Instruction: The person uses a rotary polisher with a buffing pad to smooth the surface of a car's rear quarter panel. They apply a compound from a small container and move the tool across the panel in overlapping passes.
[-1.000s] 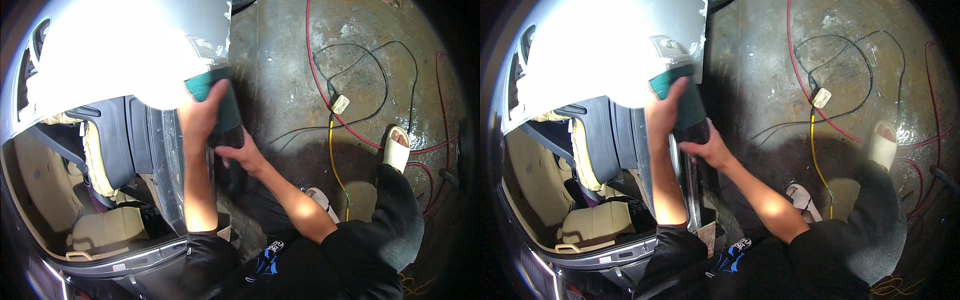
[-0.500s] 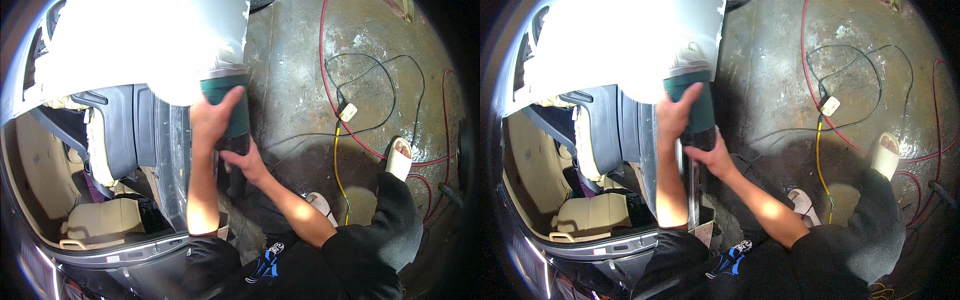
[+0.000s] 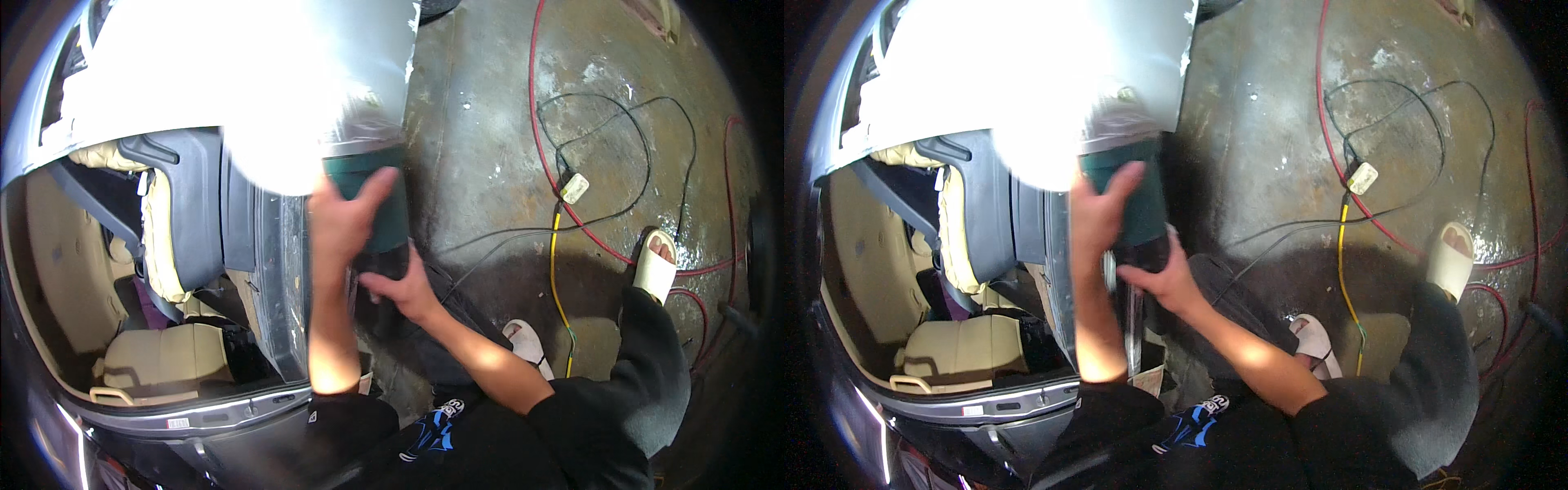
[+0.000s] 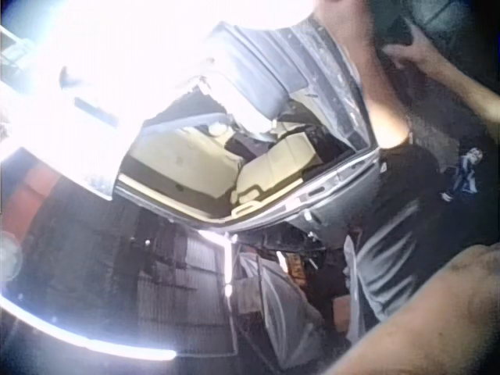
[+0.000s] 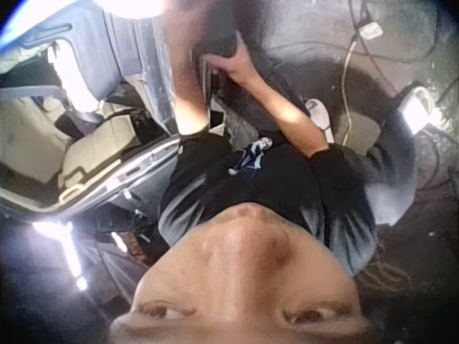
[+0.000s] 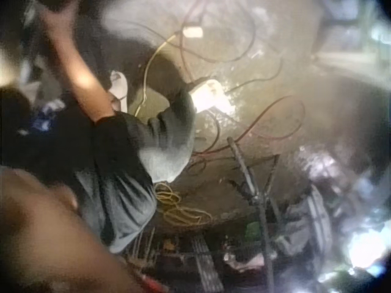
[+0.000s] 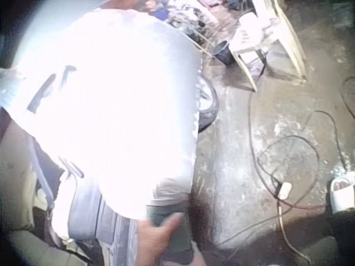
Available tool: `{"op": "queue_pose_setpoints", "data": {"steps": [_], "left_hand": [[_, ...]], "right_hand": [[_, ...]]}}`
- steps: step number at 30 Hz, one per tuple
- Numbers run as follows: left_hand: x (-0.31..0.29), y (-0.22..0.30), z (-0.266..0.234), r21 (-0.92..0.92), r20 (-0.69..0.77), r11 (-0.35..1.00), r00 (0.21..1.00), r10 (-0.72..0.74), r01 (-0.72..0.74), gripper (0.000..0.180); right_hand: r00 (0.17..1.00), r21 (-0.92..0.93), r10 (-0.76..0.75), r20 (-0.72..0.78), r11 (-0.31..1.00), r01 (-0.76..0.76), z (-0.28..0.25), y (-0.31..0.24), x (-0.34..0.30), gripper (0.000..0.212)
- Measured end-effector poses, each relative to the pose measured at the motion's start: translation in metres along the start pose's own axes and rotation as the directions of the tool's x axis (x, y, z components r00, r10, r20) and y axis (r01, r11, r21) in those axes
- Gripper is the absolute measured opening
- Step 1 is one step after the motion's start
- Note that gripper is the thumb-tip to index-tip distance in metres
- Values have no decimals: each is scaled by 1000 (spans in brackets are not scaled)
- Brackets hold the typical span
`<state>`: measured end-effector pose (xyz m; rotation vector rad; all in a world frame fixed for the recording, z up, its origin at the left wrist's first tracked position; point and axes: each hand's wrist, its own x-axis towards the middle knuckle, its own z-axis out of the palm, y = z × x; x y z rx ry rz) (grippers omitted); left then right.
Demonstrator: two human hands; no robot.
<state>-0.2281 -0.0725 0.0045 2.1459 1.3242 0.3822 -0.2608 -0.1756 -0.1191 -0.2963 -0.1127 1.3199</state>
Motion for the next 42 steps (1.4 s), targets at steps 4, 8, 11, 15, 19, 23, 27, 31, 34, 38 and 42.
{"op": "queue_pose_setpoints", "data": {"steps": [4, 8, 11, 15, 19, 23, 27, 31, 34, 38, 42], "left_hand": [[12, -50, 52, 283, 112, 959, 993, -25, -7, 108], [9, -66, 53, 376, 143, 927, 988, -52, -5, 111], [0, -45, 27, 349, 85, 937, 996, -19, -11, 110], [-12, 14, -32, 21, -61, 994, 992, 109, -108, 91], [-9, 34, -134, 547, -255, 809, 877, 407, -216, 65], [-10, 99, -131, -78, -541, 990, 839, 55, -116, 60], [0, 92, -126, -35, -488, 972, 852, 186, -232, 63], [11, 31, -74, 57, -258, 975, 940, 223, -216, 87], [-6, 12, -19, -26, -114, 987, 981, 157, -161, 107], [-3, -20, 14, 211, 37, 978, 999, -3, -5, 109], [-9, -14, 2, 187, 48, 982, 999, -8, -1, 104]], "right_hand": [[978, 215, 107, -177, 974, -68, -32, 39, -9, 37], [955, 233, 155, -253, 968, -95, -23, 45, -17, 20], [983, 140, 29, -181, 990, -3, -6, 42, -17, 26], [998, -129, -54, 7, 990, 55, 30, 7, -4, 78], [937, -323, -230, 262, 895, 309, 96, -34, 22, 114], [917, -368, -112, 383, 892, 263, 124, -83, 46, 121], [918, -308, -153, 366, 911, 275, 111, -88, 42, 118], [966, -273, -214, 148, 930, 247, 53, -36, 19, 98], [999, -56, 32, -5, 998, -32, 26, -12, -11, 70], [991, 71, 21, -131, 997, -12, 4, 18, -22, 39], [992, 62, -8, -122, 998, 16, 19, 21, -26, 41]]}}
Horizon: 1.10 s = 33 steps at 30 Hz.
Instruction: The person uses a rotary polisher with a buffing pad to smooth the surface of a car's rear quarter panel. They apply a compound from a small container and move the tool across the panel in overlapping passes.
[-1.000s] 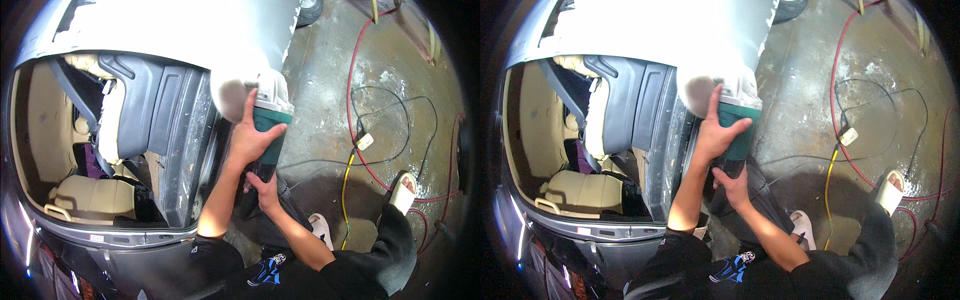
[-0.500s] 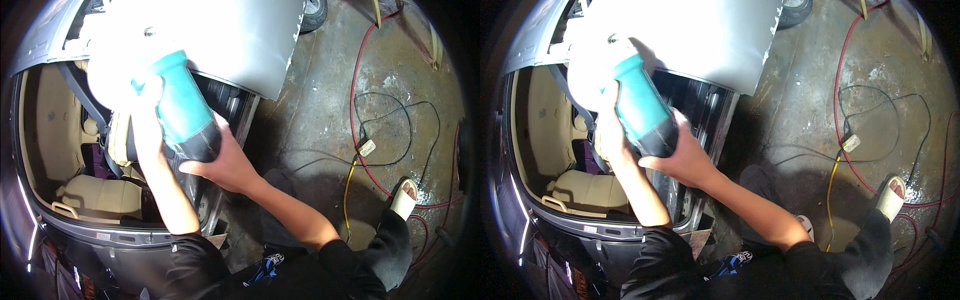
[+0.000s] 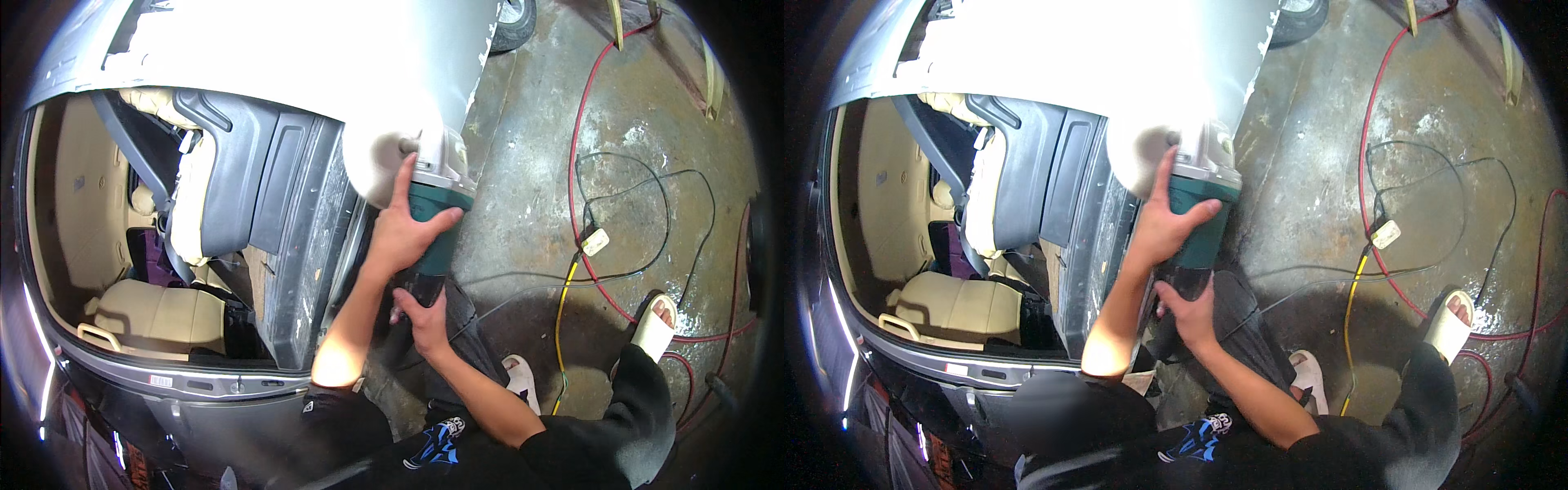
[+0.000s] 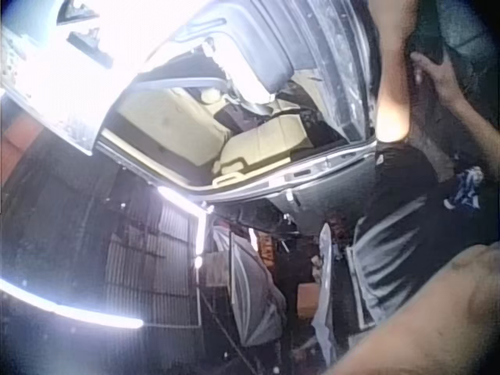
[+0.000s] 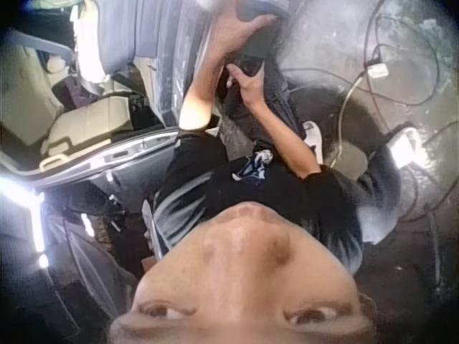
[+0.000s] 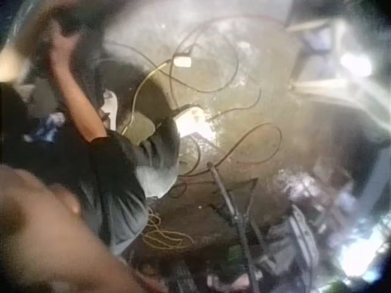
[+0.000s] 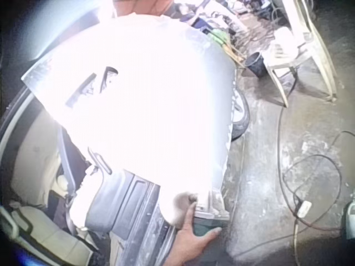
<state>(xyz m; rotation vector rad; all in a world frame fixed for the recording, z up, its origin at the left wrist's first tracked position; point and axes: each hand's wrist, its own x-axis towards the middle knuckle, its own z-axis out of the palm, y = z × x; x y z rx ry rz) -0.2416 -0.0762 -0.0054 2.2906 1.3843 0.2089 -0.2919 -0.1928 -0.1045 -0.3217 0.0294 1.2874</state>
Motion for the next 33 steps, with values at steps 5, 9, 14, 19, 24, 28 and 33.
{"op": "queue_pose_setpoints", "data": {"steps": [5, 9, 14, 19, 24, 28, 33], "left_hand": [[-48, 44, -103, -295, -248, 955, 966, -67, -9, 76], [-39, 36, -183, 28, -368, 976, 906, 210, -215, 61], [-45, 93, -202, -151, -577, 985, 817, -24, -78, 76], [-47, 78, -143, -57, -427, 969, 883, 193, -240, 79], [-37, 26, -74, 33, -93, 998, 994, 51, -48, 94], [-28, 16, -51, 6, 15, 998, 997, 69, -69, 105], [-57, 54, -120, -57, -166, 998, 985, -43, 34, 78]], "right_hand": [[977, -96, 15, 214, 995, 6, 87, -13, -19, 87], [900, -308, -221, 375, 886, 346, 129, -41, 12, 115], [883, -269, -188, 430, 907, 324, 167, -59, 9, 119], [935, -173, -169, 311, 958, 231, 123, -31, -4, 108], [990, 52, 104, 98, 993, -109, 68, 1, -36, 75], [999, 60, 41, 21, 997, -42, 53, 14, -31, 57], [974, -4, 95, 207, 995, -96, 101, -5, -40, 93]]}}
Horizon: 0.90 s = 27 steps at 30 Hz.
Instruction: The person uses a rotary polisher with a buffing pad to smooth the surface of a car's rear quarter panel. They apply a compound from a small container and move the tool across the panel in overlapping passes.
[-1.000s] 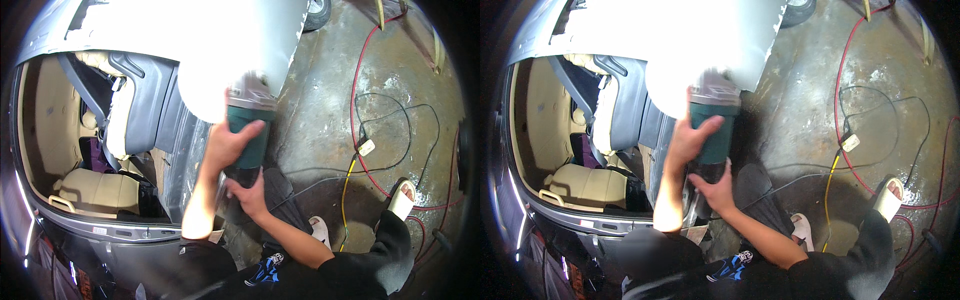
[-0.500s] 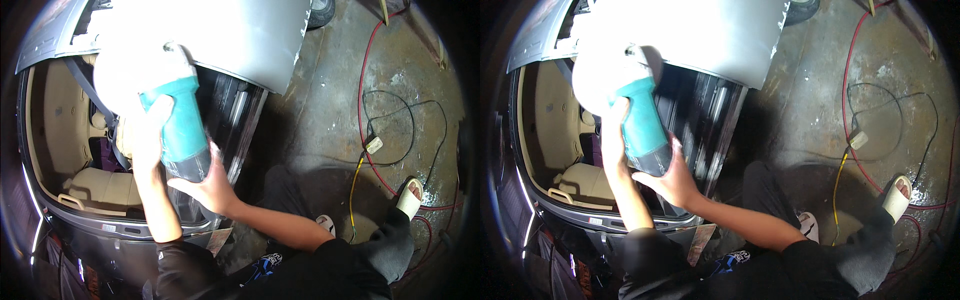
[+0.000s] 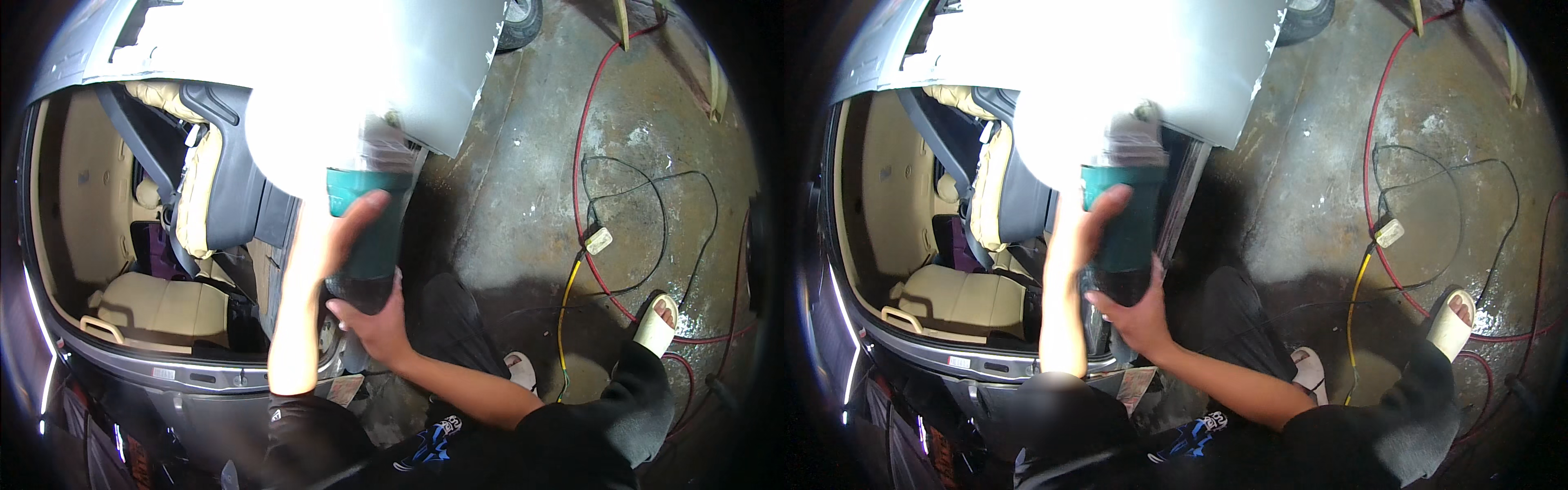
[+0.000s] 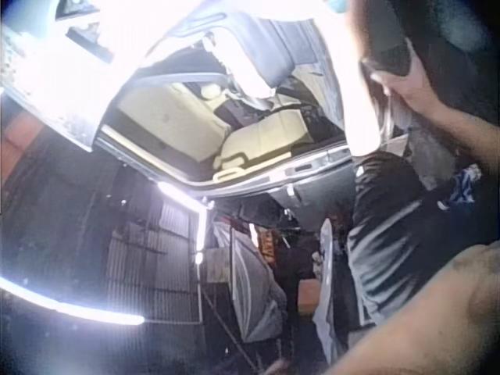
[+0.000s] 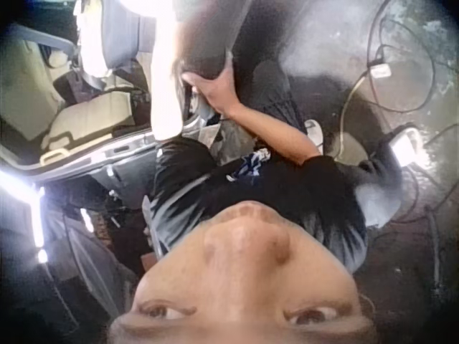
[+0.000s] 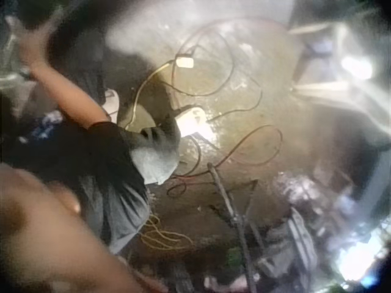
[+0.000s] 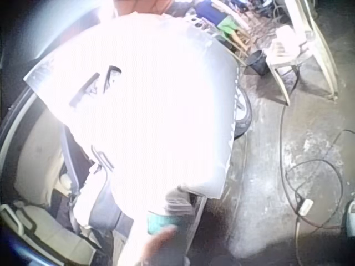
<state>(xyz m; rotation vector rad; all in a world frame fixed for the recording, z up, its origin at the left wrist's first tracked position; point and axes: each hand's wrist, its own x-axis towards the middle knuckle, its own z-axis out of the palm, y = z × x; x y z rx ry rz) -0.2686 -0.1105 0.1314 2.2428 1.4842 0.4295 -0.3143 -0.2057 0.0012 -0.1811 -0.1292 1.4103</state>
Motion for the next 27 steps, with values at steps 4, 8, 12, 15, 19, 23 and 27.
{"op": "queue_pose_setpoints", "data": {"steps": [4, 8, 12, 15, 19, 23, 27], "left_hand": [[17, 12, -32, -89, -325, 981, 936, 136, -173, 60], [19, 39, -89, -73, -545, 995, 838, 18, -69, 76], [34, 44, -70, -91, -439, 986, 894, 88, -142, 75], [37, 49, -10, -38, -290, 966, 928, 233, -254, 75], [68, 8, 80, 183, -26, 973, 989, 147, -140, 94], [88, -42, 155, 37, 155, 990, 979, 130, -137, 114], [90, -39, 179, 237, 211, 970, 977, 5, -56, 115]], "right_hand": [[955, -340, -255, 152, 894, 292, 17, -37, 41, 114], [914, -325, -269, 305, 872, 365, 59, -62, 59, 116], [937, -357, -258, 235, 874, 331, 48, -70, 61, 114], [930, -330, -317, 186, 872, 363, 3, -71, 59, 111], [998, -148, -26, -62, 989, 16, -66, -79, 37, 77], [984, 42, 17, -175, 999, -10, -120, -65, 37, 36], [977, 93, 47, -210, 995, -28, -139, -62, 42, 22]]}}
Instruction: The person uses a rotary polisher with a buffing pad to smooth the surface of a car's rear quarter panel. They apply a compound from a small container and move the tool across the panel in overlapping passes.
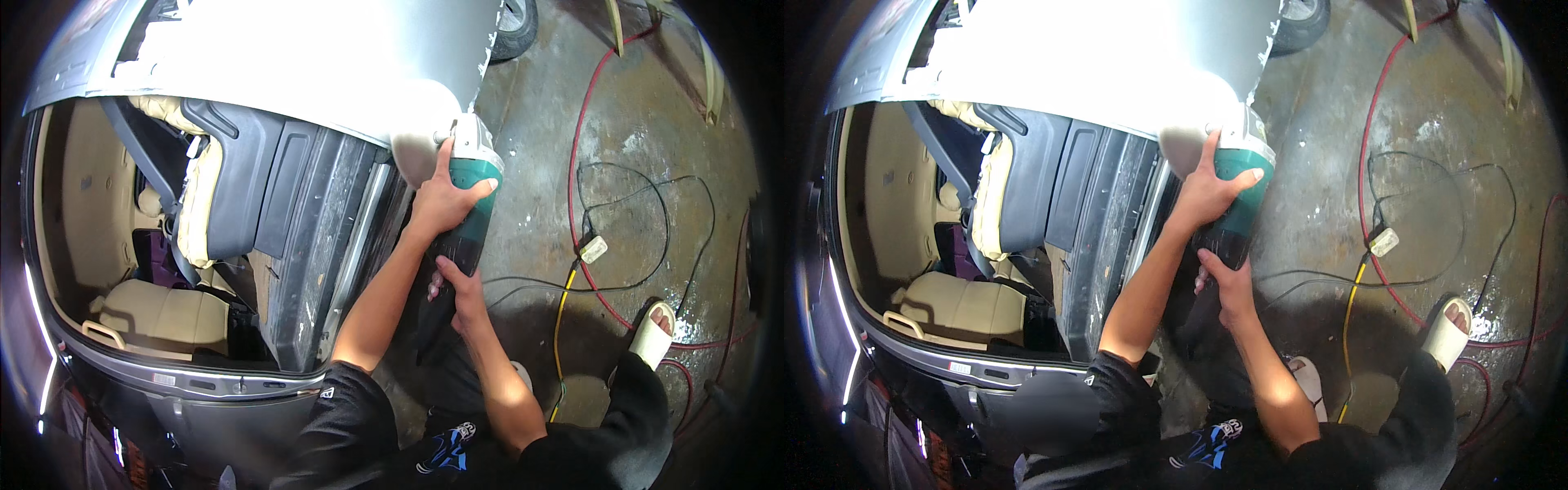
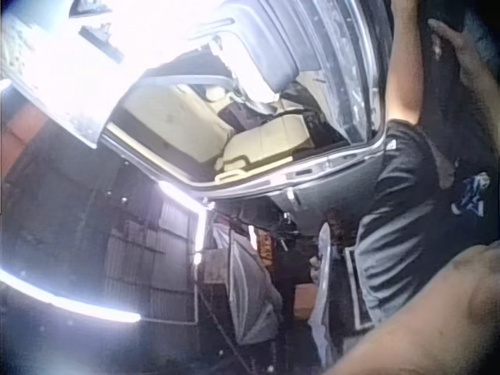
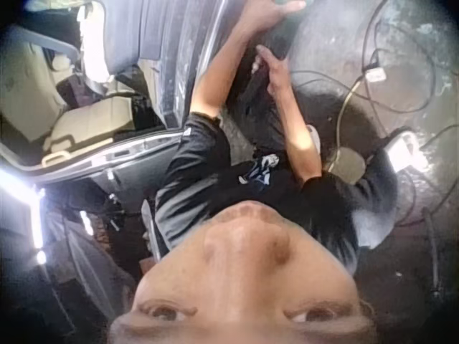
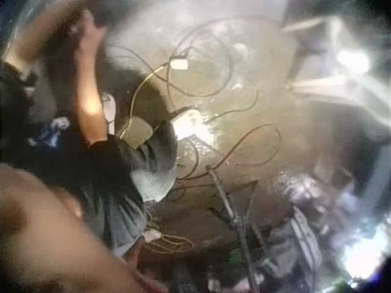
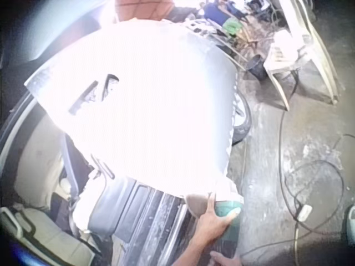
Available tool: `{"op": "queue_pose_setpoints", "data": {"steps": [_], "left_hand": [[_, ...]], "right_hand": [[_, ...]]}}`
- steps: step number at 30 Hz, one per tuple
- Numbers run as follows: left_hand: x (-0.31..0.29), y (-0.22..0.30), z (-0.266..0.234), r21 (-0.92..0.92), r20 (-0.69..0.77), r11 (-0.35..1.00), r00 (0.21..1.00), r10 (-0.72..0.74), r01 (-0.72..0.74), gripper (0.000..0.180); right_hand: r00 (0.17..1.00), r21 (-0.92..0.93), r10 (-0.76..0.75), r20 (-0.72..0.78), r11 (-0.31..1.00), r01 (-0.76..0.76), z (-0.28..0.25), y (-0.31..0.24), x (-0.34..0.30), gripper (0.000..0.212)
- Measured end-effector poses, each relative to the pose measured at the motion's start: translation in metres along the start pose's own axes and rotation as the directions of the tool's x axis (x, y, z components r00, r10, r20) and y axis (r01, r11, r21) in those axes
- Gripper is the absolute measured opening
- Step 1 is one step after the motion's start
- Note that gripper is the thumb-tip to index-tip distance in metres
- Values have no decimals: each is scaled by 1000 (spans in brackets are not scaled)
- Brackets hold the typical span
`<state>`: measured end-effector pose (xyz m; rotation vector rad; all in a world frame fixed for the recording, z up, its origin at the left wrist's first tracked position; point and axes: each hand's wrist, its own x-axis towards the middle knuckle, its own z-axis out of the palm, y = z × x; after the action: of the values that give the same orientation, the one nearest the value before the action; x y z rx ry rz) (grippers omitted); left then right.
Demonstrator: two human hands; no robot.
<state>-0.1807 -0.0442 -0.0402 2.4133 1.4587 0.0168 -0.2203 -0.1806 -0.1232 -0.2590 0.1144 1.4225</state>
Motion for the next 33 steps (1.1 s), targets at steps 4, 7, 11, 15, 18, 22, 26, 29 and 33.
{"op": "queue_pose_setpoints", "data": {"steps": [4, 7, 11, 15, 18, 22, 26, 29, 33], "left_hand": [[11, -3, -15, -72, -108, 996, 993, 41, -49, 116], [2, 32, -59, -143, -208, 982, 974, 94, -125, 78], [-68, 49, -174, -10, -579, 991, 809, 101, -131, 72], [-53, 61, -179, -101, -673, 971, 733, 95, -218, 76], [-53, 65, -171, 8, -629, 992, 770, 101, -124, 84], [-9, 50, -101, 34, -494, 954, 825, 276, -298, 90], [49, 25, -11, -114, -209, 960, 951, 230, -257, 105], [55, 26, 30, 35, -137, 995, 986, 99, -95, 108], [55, 28, 42, 86, -59, 996, 998, 11, -5, 106]], "right_hand": [[997, -18, -24, 75, 1000, 25, 10, -11, 10, 39], [970, -146, -165, 176, 970, 192, 31, -32, 22, 68], [863, -229, -174, 474, 922, 312, 120, -31, 16, 101], [822, -334, -273, 500, 815, 474, 120, -44, 46, 109], [874, -320, -111, 473, 903, 288, 112, -57, 39, 106], [924, -111, -134, 359, 976, 185, 60, -55, 40, 89], [973, -38, -165, 161, 984, 173, -10, -34, 62, 45], [997, 1, -71, 30, 997, 71, -34, -33, 61, 26], [1000, 37, -15, 17, 999, 15, -45, -30, 58, 30]]}}
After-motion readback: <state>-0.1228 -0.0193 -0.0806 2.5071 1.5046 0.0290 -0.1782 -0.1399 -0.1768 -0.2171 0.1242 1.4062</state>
